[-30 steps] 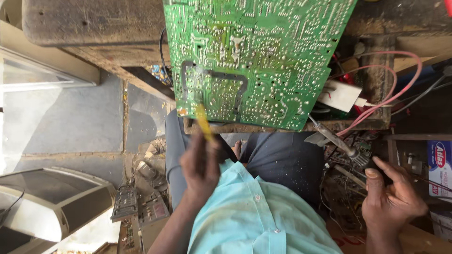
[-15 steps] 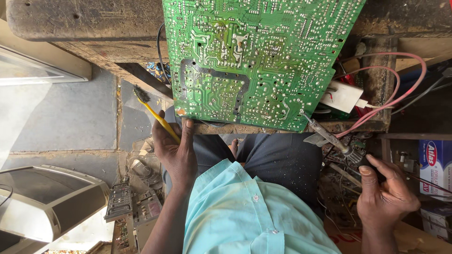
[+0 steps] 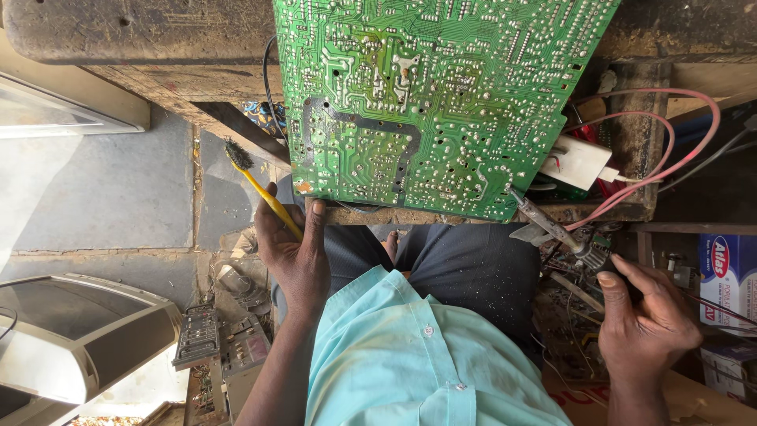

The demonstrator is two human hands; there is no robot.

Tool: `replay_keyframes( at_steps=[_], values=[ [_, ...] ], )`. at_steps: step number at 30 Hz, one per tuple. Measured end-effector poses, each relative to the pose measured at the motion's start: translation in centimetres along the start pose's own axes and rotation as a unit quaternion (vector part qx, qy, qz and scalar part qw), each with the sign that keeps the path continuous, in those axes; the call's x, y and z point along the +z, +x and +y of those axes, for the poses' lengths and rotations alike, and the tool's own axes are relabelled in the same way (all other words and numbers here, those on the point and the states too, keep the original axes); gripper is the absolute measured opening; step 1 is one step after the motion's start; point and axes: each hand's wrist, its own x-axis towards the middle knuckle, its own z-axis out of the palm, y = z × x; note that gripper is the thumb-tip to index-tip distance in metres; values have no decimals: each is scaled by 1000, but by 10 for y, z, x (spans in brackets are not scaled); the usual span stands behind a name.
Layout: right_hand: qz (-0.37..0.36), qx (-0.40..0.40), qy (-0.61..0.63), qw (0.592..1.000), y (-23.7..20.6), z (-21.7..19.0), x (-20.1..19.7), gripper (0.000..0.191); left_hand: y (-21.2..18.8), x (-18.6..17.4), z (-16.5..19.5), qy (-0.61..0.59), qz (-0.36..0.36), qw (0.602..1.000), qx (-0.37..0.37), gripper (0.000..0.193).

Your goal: The person sits on the floor with a large green circuit board propped against their legs and brushes its surface with a yellow toothbrush, moving the brush across different areas of the board while holding a soldering iron in the other hand.

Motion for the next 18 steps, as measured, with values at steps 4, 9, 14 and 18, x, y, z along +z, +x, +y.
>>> replay_keyframes(
  at_steps=[4, 9, 14, 18],
  values=[
    [-9, -2, -38, 999, 15, -11, -4, 17, -1, 2, 4, -10, -2, 1000, 11, 65],
    [-48, -31, -68, 996, 41, -17, -19, 16, -3, 4, 10, 64, 23, 997, 32, 67],
    [-69, -103, -145, 982, 56, -17, -31, 16, -2, 2, 11, 74, -10, 992, 104, 62],
    [-81, -90, -158, 980, 56, -19, -36, 15, 0, -1, 10, 53, -56, 989, 124, 55]
  ],
)
